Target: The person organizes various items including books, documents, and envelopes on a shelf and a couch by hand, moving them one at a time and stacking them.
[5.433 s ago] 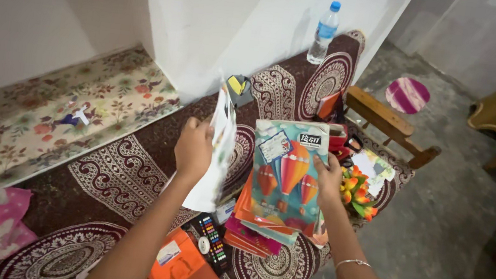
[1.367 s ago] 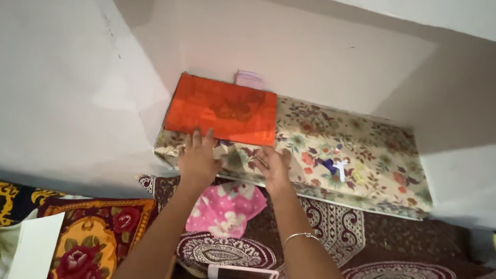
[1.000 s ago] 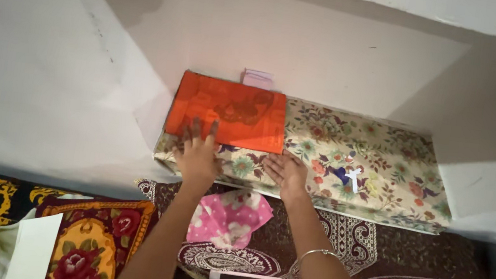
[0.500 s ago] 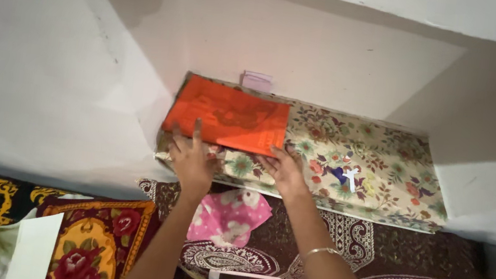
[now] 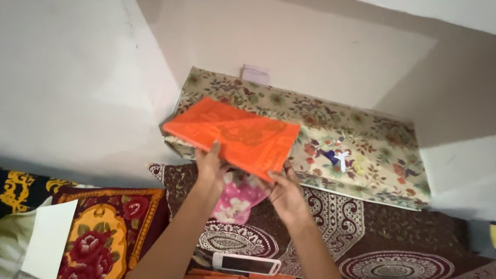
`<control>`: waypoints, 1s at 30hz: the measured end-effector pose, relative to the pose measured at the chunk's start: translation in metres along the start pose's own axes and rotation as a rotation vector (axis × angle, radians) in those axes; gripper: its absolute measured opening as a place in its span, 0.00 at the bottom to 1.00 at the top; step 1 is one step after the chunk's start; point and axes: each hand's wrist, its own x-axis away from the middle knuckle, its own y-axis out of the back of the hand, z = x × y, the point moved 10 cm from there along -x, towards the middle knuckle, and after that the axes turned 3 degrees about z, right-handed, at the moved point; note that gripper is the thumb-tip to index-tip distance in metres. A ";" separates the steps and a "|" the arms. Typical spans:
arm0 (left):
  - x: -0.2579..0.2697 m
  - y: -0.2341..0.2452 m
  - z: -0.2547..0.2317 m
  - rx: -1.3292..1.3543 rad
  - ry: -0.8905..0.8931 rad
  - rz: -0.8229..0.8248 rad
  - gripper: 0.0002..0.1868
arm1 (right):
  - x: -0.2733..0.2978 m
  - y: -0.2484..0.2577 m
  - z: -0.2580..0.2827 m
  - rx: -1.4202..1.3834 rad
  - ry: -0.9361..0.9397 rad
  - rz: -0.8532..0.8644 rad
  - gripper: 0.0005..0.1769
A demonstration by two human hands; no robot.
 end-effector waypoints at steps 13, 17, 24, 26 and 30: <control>0.053 0.036 -0.011 -0.033 -0.027 0.176 0.19 | 0.101 0.040 0.037 -0.138 -0.092 -0.003 0.37; 0.064 0.019 -0.003 -0.125 -0.001 0.282 0.19 | 0.135 0.032 0.050 0.016 -0.181 0.000 0.38; 0.114 -0.024 0.054 -0.298 0.199 0.306 0.18 | 0.210 0.057 0.072 0.294 -0.092 -0.065 0.26; 0.120 -0.056 0.071 -0.441 0.094 0.519 0.18 | 0.235 0.077 0.082 0.281 -0.053 -0.209 0.27; 0.165 -0.082 0.135 -0.447 0.204 0.689 0.21 | 0.292 0.095 0.108 0.270 0.119 -0.157 0.30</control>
